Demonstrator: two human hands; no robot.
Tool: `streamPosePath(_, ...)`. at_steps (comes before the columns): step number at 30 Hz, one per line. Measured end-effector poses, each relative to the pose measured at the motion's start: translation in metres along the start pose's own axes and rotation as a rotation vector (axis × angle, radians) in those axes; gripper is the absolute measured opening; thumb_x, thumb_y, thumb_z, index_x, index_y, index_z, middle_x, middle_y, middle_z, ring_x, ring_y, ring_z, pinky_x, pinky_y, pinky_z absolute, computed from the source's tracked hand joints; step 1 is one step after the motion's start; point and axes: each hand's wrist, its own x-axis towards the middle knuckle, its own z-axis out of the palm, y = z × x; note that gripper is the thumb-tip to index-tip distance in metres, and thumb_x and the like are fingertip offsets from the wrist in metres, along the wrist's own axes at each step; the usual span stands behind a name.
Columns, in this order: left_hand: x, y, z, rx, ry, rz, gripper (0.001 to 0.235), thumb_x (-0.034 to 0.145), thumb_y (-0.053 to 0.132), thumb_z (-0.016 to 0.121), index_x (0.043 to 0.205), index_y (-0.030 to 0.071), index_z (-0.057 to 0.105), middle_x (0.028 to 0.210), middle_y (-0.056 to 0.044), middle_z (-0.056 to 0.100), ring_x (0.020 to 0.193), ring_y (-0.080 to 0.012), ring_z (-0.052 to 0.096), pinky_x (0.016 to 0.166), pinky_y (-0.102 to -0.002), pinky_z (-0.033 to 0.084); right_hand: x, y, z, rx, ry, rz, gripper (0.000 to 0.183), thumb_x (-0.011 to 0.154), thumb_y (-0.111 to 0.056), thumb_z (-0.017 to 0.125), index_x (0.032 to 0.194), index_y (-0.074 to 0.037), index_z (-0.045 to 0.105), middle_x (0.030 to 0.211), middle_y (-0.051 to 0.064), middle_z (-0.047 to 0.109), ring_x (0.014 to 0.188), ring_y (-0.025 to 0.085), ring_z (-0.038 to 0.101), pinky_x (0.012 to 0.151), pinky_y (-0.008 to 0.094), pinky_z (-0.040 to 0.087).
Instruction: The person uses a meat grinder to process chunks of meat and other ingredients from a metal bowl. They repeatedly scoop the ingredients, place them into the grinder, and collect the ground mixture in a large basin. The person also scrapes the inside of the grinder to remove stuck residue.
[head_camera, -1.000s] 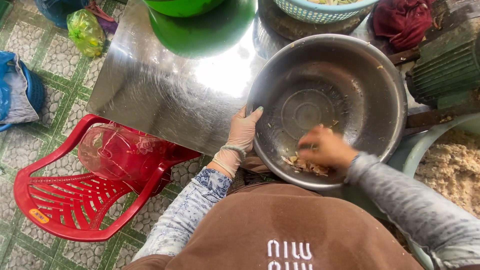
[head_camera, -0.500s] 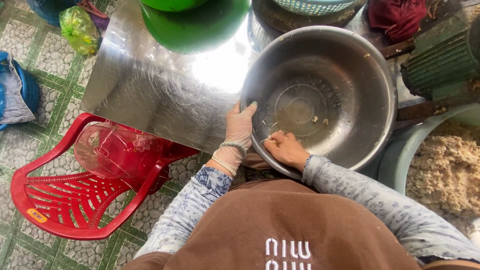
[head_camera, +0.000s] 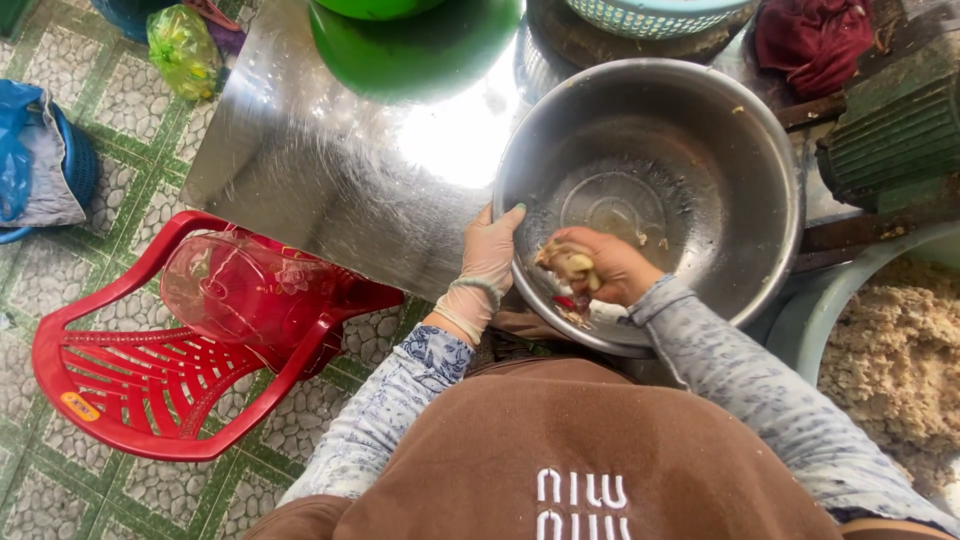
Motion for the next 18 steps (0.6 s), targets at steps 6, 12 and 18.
streamPosePath(6, 0.014, -0.006, -0.022, 0.625, 0.095, 0.05, 0.03, 0.094, 0.021, 0.077, 0.101, -0.007, 0.071, 0.086, -0.008, 0.066, 0.079, -0.0184, 0.057, 0.071, -0.038, 0.05, -0.047, -0.048, -0.007, -0.113, 0.24, -0.103, 0.023, 0.094, -0.027, 0.061, 0.112, -0.018, 0.071, 0.095, 0.003, 0.074, 0.074, 0.014, 0.072, 0.06, 0.036, 0.063)
streamPosePath(12, -0.005, 0.011, -0.001, 0.131, 0.006, -0.014, 0.033, 0.094, 0.01, 0.068, 0.124, -0.002, 0.067, 0.103, -0.009, 0.071, 0.093, -0.0199, 0.066, 0.089, -0.034, 0.054, -0.145, -0.131, -0.025, 0.178, -0.323, -0.416, 0.02, 0.109, -0.019, 0.07, 0.113, 0.001, 0.067, 0.092, 0.009, 0.066, 0.069, 0.013, 0.068, 0.049, 0.016, 0.049)
streamPosePath(18, 0.001, 0.003, -0.004, 0.058, -0.018, -0.016, 0.036, 0.093, 0.011, 0.068, 0.125, -0.004, 0.065, 0.106, -0.01, 0.072, 0.095, -0.021, 0.067, 0.088, -0.036, 0.054, -0.322, -0.223, 0.036, -0.12, -0.149, -0.484, 0.017, 0.108, -0.016, 0.069, 0.111, 0.001, 0.069, 0.09, 0.009, 0.067, 0.069, 0.014, 0.068, 0.051, 0.021, 0.05)
